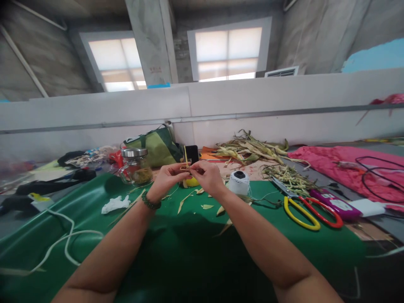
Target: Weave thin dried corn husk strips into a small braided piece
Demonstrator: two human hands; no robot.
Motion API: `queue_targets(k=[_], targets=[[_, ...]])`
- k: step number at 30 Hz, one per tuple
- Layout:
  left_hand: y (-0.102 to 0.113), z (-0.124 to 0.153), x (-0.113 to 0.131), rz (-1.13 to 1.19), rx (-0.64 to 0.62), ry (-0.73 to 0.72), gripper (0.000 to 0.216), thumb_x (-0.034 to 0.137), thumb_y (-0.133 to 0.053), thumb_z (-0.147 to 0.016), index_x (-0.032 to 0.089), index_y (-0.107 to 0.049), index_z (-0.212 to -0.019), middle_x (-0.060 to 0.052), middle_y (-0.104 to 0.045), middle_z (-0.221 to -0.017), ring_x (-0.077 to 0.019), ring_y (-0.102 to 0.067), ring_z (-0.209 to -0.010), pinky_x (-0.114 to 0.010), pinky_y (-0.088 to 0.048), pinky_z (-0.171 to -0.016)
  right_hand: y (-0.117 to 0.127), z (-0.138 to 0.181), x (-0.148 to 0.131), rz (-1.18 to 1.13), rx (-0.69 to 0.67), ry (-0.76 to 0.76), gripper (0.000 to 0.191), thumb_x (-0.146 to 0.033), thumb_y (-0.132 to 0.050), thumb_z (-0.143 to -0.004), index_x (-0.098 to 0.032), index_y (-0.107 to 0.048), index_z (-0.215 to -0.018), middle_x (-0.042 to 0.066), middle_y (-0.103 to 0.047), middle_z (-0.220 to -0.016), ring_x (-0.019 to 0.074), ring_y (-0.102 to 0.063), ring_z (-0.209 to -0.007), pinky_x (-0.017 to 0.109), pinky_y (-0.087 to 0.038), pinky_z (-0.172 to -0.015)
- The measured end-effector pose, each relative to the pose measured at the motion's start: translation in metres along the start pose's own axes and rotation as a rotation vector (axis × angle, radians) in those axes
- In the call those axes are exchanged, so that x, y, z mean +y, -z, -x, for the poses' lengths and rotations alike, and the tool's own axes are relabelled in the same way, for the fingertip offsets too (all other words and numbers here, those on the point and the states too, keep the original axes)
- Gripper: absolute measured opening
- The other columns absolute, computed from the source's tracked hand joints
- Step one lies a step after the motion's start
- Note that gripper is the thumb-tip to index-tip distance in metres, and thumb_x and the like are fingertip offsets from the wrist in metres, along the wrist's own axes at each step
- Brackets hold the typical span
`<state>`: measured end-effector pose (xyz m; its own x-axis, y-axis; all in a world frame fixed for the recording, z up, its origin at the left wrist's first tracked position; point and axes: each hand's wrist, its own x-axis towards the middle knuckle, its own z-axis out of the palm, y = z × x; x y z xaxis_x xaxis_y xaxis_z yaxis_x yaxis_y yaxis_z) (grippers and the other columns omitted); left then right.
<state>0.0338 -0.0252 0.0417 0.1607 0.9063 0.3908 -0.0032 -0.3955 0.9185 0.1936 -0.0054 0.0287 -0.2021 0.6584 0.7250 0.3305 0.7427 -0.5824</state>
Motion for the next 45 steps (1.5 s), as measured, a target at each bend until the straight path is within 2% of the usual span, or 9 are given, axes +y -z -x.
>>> queue_targets(k=[5,10,15,19,23,26,35,41,45], targets=[[0.006,0.000,0.003,-0.060,0.008,0.020,0.043,0.041,-0.079,-0.061,0.012,-0.074,-0.091,-0.010,-0.076,-0.083,-0.0212,-0.071,-0.067,-0.029,-0.055,-0.061,0.003,0.001,-0.001,0.078,-0.010,0.082,0.013,-0.027,-0.060,-0.083,-0.019,-0.068,-0.077,0.005,-0.069,-0.077,0.0172,-0.061,-0.072,0.028,-0.047,-0.063],[0.010,0.000,0.003,0.022,-0.009,0.088,0.041,0.039,-0.082,-0.057,0.012,-0.075,-0.088,-0.010,-0.076,-0.078,-0.0230,-0.071,-0.074,-0.031,-0.055,-0.068,0.005,0.000,0.003,0.163,-0.012,0.167,0.013,-0.025,-0.057,-0.086,-0.021,-0.068,-0.080,0.004,-0.068,-0.080,0.0171,-0.061,-0.075,0.029,-0.047,-0.069],[0.011,-0.002,0.000,0.060,0.044,0.104,0.040,0.036,-0.082,-0.057,0.013,-0.075,-0.088,-0.009,-0.075,-0.077,-0.0218,-0.070,-0.075,-0.032,-0.054,-0.071,0.004,0.004,-0.002,0.431,0.133,0.470,0.017,-0.017,-0.054,-0.087,-0.021,-0.069,-0.081,0.006,-0.063,-0.081,0.0199,-0.054,-0.081,0.032,-0.045,-0.074],[0.012,-0.003,-0.002,-0.048,-0.029,0.061,0.030,0.033,-0.078,-0.060,0.013,-0.077,-0.082,-0.007,-0.075,-0.080,-0.0177,-0.065,-0.071,-0.025,-0.050,-0.062,-0.009,0.012,-0.010,0.662,-0.038,0.739,0.022,-0.013,-0.049,-0.089,-0.022,-0.070,-0.087,0.006,-0.062,-0.084,0.0198,-0.049,-0.080,0.033,-0.041,-0.074],[0.010,-0.002,-0.001,-0.138,-0.118,0.019,0.025,0.033,-0.078,-0.059,0.014,-0.077,-0.076,-0.006,-0.074,-0.076,-0.0167,-0.062,-0.069,-0.023,-0.048,-0.058,-0.018,0.016,-0.009,0.704,-0.070,0.801,0.025,-0.017,-0.049,-0.092,-0.021,-0.068,-0.076,0.005,-0.064,-0.080,0.0185,-0.052,-0.081,0.033,-0.040,-0.074],[0.011,-0.003,0.000,-0.147,-0.084,0.007,0.027,0.033,-0.079,-0.058,0.014,-0.077,-0.077,-0.007,-0.074,-0.077,-0.0163,-0.063,-0.066,-0.023,-0.049,-0.057,-0.015,0.013,-0.005,0.470,-0.038,0.709,0.025,-0.022,-0.049,-0.093,-0.020,-0.068,-0.077,0.004,-0.068,-0.080,0.0169,-0.055,-0.076,0.031,-0.043,-0.073],[0.019,-0.002,0.003,-0.024,-0.157,0.167,0.043,0.033,-0.084,-0.055,0.011,-0.074,-0.091,-0.008,-0.075,-0.078,-0.0161,-0.069,-0.061,-0.026,-0.057,-0.063,0.001,-0.001,0.004,-0.012,-0.031,0.064,0.015,-0.030,-0.064,-0.081,-0.017,-0.067,-0.073,0.003,-0.068,-0.070,0.0141,-0.060,-0.062,0.025,-0.046,-0.057],[0.011,0.003,0.008,-0.037,-0.163,0.107,0.040,0.036,-0.080,-0.061,0.011,-0.074,-0.092,-0.008,-0.075,-0.082,-0.0182,-0.071,-0.071,-0.028,-0.058,-0.069,-0.004,0.000,0.000,-0.177,-0.044,-0.086,0.024,-0.040,-0.065,-0.077,-0.017,-0.062,-0.069,0.001,-0.064,-0.061,0.0117,-0.057,-0.053,0.023,-0.045,-0.049],[0.009,0.003,0.007,0.016,-0.057,0.091,0.039,0.035,-0.083,-0.057,0.011,-0.074,-0.087,-0.006,-0.075,-0.073,-0.0169,-0.070,-0.066,-0.028,-0.058,-0.068,0.004,-0.002,-0.002,-0.401,-0.081,-0.217,0.030,-0.047,-0.067,-0.073,-0.018,-0.059,-0.075,-0.001,-0.062,-0.058,0.0117,-0.058,-0.049,0.024,-0.048,-0.046]])
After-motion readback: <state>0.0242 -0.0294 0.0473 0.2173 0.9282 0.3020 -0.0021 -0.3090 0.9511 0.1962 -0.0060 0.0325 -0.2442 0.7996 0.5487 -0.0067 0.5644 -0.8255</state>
